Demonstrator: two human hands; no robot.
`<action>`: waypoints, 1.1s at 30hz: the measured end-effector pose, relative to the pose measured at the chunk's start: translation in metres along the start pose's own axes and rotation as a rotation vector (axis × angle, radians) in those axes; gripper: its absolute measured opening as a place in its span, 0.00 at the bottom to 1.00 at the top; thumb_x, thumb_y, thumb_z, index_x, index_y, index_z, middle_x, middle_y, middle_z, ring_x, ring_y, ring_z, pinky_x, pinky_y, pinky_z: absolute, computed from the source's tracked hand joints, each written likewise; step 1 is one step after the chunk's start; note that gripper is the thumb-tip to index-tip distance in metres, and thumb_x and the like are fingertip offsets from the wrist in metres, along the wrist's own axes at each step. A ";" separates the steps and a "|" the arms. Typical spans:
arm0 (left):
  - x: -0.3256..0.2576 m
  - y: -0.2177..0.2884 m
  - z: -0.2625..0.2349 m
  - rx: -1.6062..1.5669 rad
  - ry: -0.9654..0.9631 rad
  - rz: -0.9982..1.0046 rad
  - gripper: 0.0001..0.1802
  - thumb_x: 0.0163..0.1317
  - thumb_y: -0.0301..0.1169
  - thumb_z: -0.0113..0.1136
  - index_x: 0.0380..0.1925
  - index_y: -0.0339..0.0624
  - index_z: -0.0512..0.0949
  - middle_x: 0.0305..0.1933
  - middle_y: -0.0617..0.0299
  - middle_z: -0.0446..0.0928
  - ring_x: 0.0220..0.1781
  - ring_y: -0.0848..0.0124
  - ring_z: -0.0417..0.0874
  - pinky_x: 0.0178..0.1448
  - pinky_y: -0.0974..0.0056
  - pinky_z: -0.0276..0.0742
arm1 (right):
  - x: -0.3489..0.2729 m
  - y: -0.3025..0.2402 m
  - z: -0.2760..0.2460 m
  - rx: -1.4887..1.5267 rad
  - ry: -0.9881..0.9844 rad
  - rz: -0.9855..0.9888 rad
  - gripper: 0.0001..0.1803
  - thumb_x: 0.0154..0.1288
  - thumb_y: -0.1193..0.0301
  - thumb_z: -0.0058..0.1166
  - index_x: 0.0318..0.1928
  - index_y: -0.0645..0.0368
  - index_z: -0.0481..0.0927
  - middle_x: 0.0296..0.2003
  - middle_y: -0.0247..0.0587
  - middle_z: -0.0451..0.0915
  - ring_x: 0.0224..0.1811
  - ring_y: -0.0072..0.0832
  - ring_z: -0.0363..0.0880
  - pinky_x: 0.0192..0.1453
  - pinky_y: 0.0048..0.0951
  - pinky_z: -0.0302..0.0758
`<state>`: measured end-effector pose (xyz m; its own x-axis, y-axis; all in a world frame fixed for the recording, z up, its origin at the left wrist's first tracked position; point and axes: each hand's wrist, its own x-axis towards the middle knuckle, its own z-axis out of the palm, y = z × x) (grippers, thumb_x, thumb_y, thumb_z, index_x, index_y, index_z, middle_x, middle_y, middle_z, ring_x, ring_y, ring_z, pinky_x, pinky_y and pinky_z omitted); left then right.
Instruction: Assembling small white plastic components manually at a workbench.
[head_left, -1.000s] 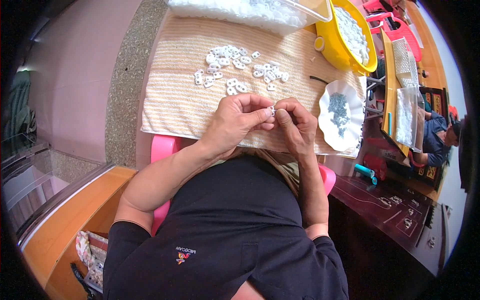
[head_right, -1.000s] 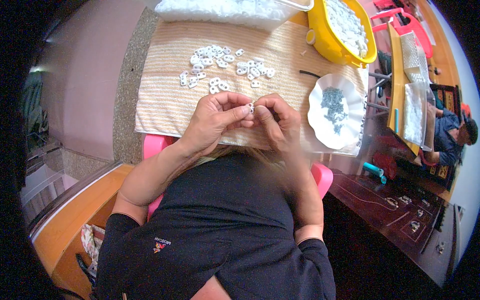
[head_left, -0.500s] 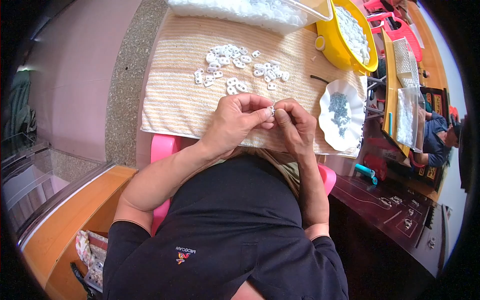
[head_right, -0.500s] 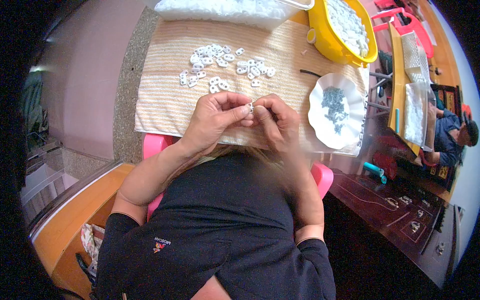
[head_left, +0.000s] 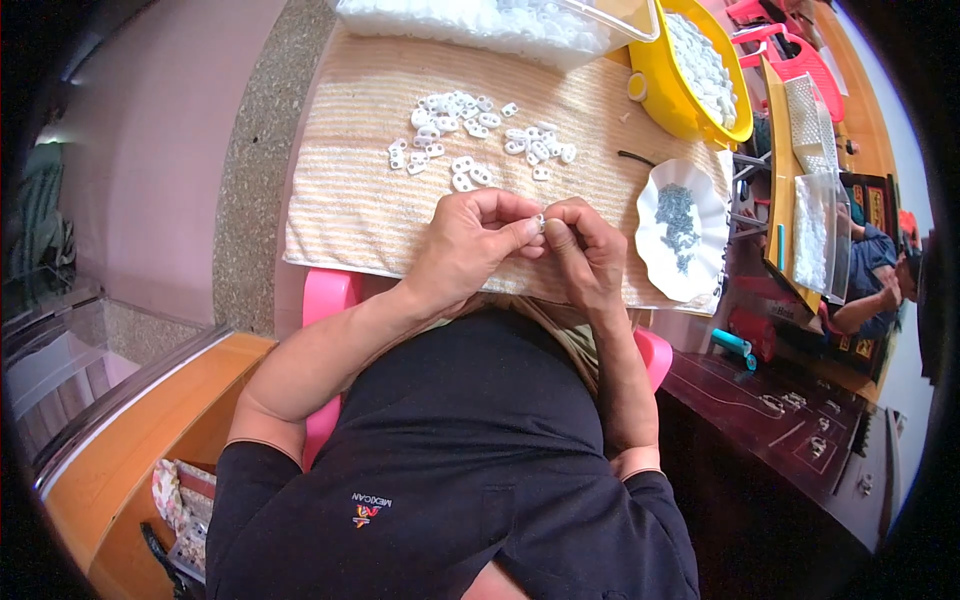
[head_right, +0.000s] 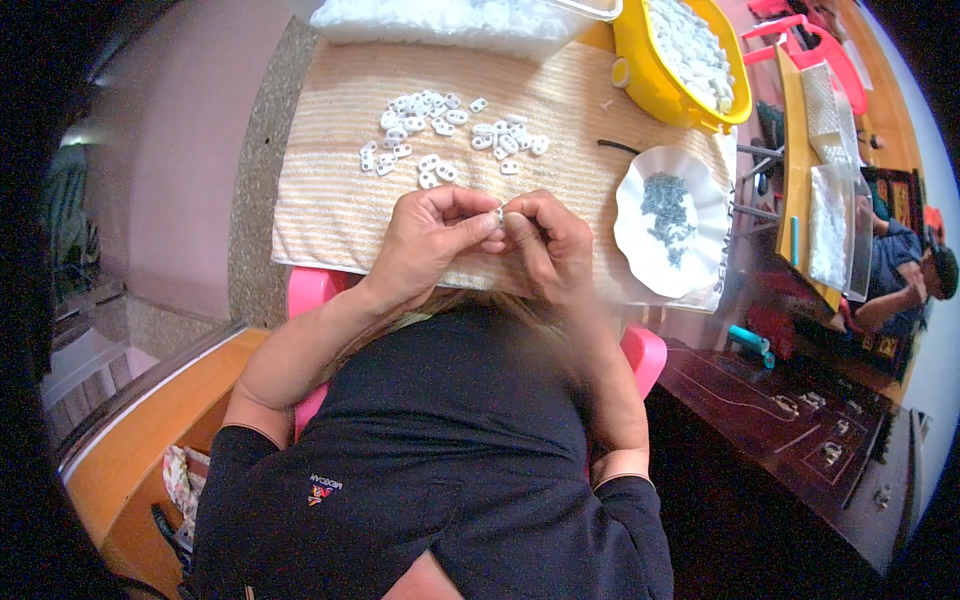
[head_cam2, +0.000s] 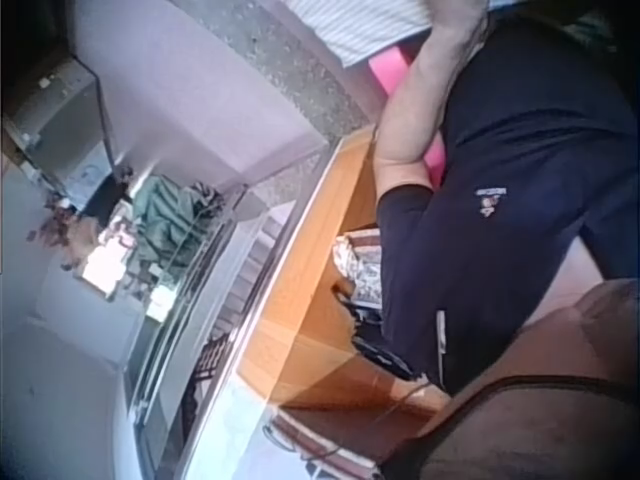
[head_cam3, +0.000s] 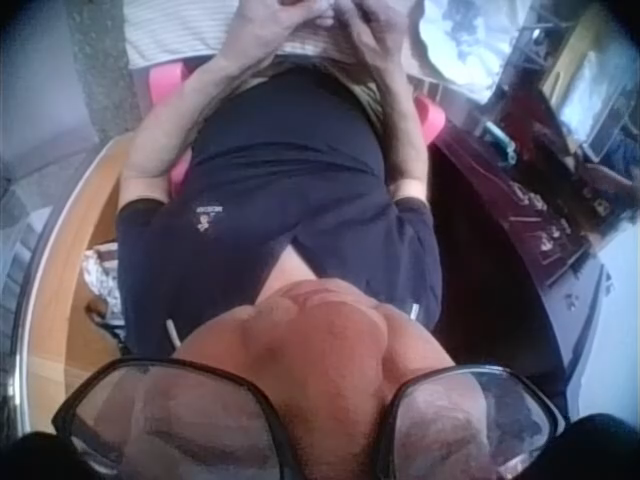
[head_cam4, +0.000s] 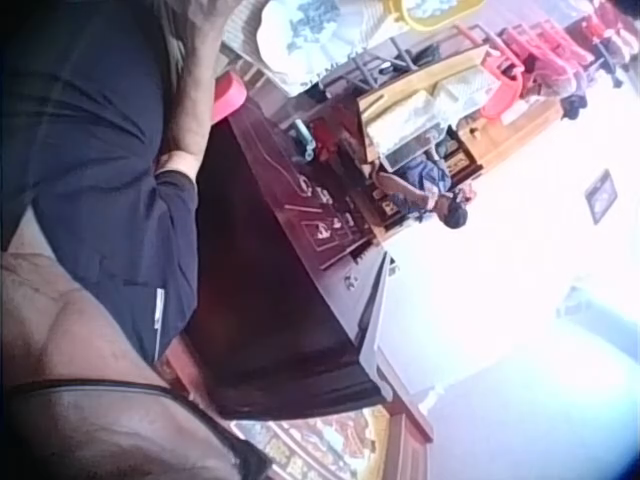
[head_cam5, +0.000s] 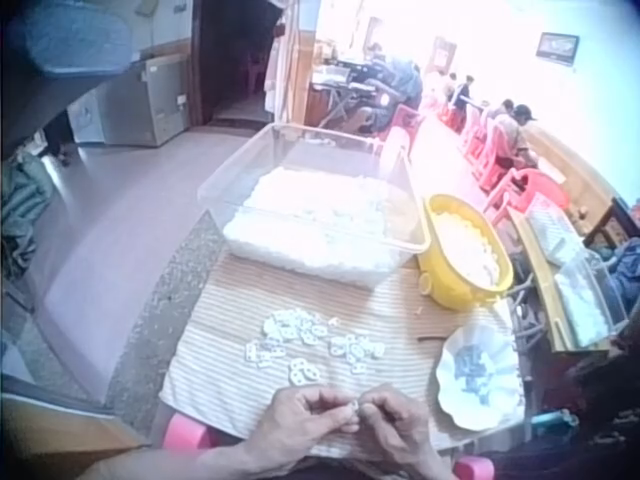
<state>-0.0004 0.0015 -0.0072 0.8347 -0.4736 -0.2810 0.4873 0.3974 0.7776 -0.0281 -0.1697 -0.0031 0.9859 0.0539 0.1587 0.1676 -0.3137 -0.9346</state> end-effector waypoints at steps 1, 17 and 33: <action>0.000 0.000 0.000 0.014 -0.006 0.011 0.10 0.62 0.22 0.61 0.43 0.30 0.77 0.39 0.56 0.81 0.37 0.73 0.84 0.45 0.69 0.84 | 0.000 0.000 0.000 0.008 -0.002 0.009 0.02 0.67 0.79 0.53 0.35 0.64 0.77 0.29 0.33 0.76 0.32 0.17 0.73 0.37 0.18 0.71; -0.003 0.006 0.005 -0.122 -0.026 -0.036 0.08 0.64 0.23 0.59 0.41 0.30 0.78 0.36 0.58 0.81 0.36 0.75 0.82 0.43 0.72 0.82 | 0.002 -0.012 -0.007 0.200 -0.072 0.186 0.07 0.70 0.74 0.51 0.36 0.65 0.78 0.31 0.29 0.78 0.34 0.13 0.73 0.40 0.16 0.71; -0.005 -0.003 0.006 0.134 0.010 0.121 0.10 0.64 0.25 0.60 0.43 0.31 0.77 0.38 0.57 0.81 0.37 0.75 0.83 0.45 0.72 0.81 | -0.002 -0.012 -0.002 -0.101 -0.017 0.037 0.03 0.67 0.78 0.53 0.36 0.65 0.78 0.28 0.33 0.79 0.32 0.17 0.75 0.37 0.20 0.73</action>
<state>-0.0074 -0.0024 -0.0045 0.8881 -0.4205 -0.1858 0.3449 0.3423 0.8740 -0.0317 -0.1680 0.0086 0.9914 0.0564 0.1179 0.1307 -0.4094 -0.9030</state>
